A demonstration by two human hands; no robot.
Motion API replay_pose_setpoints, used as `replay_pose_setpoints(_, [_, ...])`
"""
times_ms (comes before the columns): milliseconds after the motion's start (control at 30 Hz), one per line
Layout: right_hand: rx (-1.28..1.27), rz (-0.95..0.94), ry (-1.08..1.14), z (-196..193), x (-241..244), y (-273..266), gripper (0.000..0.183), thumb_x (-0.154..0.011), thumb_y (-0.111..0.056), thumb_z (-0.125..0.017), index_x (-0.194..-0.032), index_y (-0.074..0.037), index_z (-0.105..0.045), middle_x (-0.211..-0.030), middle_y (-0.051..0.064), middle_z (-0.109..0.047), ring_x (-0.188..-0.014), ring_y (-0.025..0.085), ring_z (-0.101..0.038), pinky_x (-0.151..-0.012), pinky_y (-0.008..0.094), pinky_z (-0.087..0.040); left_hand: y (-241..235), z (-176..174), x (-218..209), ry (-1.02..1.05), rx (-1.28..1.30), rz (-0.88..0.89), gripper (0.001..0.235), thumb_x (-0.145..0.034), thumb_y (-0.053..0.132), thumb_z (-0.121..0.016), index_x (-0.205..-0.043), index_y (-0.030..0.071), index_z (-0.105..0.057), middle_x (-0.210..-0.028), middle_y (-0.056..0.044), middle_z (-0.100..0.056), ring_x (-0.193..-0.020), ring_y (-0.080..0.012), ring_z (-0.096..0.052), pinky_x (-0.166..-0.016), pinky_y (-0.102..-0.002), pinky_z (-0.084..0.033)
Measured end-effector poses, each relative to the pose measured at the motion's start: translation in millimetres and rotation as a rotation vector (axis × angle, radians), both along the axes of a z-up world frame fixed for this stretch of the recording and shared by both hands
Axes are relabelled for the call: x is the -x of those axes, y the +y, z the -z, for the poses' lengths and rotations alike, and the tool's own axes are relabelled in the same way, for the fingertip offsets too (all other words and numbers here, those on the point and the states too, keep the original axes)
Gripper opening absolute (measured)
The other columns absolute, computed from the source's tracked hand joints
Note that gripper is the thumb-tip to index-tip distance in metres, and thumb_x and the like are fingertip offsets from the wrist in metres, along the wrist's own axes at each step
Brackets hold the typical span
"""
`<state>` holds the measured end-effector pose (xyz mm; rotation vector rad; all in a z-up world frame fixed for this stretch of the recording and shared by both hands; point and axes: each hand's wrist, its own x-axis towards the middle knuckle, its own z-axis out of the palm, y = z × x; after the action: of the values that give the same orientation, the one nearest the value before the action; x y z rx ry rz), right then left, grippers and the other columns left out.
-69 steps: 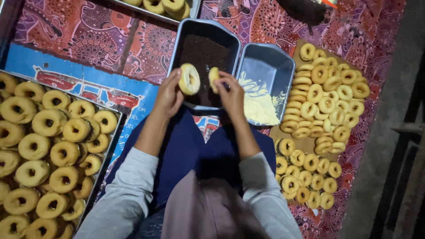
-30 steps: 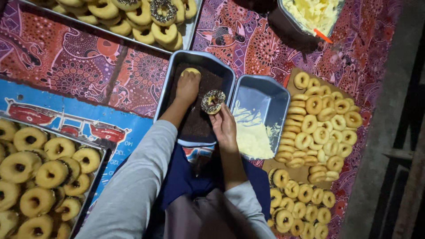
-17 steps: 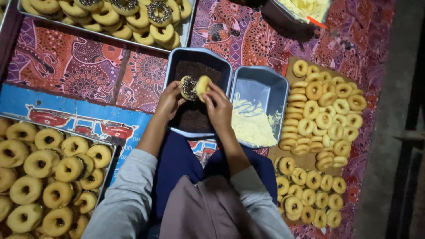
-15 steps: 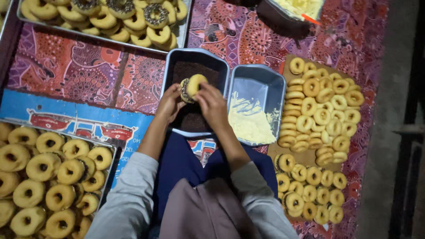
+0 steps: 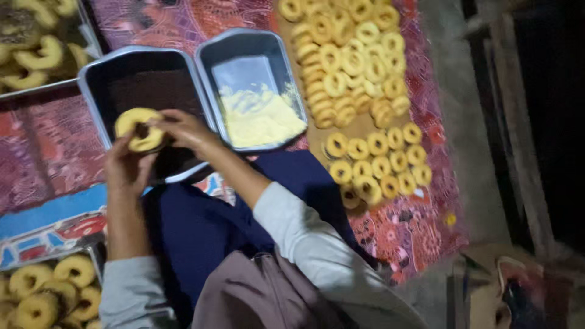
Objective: The person sits on the floor and repeatedly picks up ring-shaped doughnuts, splits them open, fills them with a yellow cream from a tray, and then places them into a tray containing a dark granular topping. The filled doughnuts are then set aside on a patterned mat.
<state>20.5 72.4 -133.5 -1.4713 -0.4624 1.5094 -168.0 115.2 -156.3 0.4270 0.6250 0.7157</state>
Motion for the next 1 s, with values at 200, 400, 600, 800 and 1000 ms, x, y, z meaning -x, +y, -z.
replay_pose_setpoints(200, [-0.065,0.083,0.017,1.5,-8.2,-18.5,0.079,-0.078,-0.049,-0.079,-0.143,-0.009,-0.056,-0.127,0.016,-0.067,-0.112,0.022,-0.062,-0.084,0.043,-0.049,3.4,-28.5,23.5,0.095,-0.105,0.05,0.036,-0.108,0.038,-0.069,-0.129,0.008,-0.064,-0.117,-0.004,-0.069,-0.111,-0.0206,-0.065,-0.096,-0.042,-0.055])
replay_pose_setpoints(400, [-0.16,0.253,0.267,-8.9,-107.1,-126.5,0.059,-0.092,-0.024,-0.076,-0.144,-0.007,-0.052,-0.125,0.017,-0.062,-0.108,0.026,-0.066,-0.091,0.044,-0.057,5.9,-46.8,3.8,1.375,-1.554,-0.102,0.049,-0.077,0.007,-0.076,-0.124,-0.006,-0.067,-0.103,-0.024,-0.072,-0.09,-0.0378,-0.072,-0.081,-0.047,-0.059])
replay_pose_setpoints(600, [-0.045,0.444,0.095,-96.3,-234.9,-311.4,0.055,-0.095,-0.012,-0.064,-0.146,-0.002,-0.045,-0.141,0.015,-0.056,-0.126,0.026,-0.061,-0.106,0.042,-0.055,-11.8,-42.0,-13.4,1.317,-1.386,0.042,0.051,-0.089,0.005,-0.07,-0.139,0.0,-0.058,-0.118,-0.026,-0.071,-0.11,-0.0426,-0.07,-0.098,-0.048,-0.056])
replay_pose_setpoints(800, [0.144,0.448,-0.185,-131.9,-273.3,-408.5,0.043,-0.095,-0.022,-0.068,-0.134,-0.005,-0.058,-0.13,0.004,-0.061,-0.115,0.015,-0.061,-0.102,0.027,-0.052,-28.0,-31.5,-15.8,1.295,-1.427,0.051,0.065,-0.092,0.007,-0.076,-0.148,-0.011,-0.05,-0.13,-0.034,-0.063,-0.121,-0.05,-0.061,-0.106,-0.052,-0.048])
replay_pose_setpoints(1000, [0.357,0.375,-0.265,-86.6,-295.5,-412.4,0.042,-0.092,-0.026,-0.073,-0.128,-0.008,-0.061,-0.099,-0.003,-0.065,-0.086,0.008,-0.061,-0.077,0.023,-0.049,-33.0,-13.8,9.5,1.274,-1.357,0.003,0.055,-0.096,0.008,-0.074,-0.144,-0.01,-0.054,-0.134,-0.032,-0.063,-0.128,-0.0479,-0.06,-0.111,-0.051,-0.048])
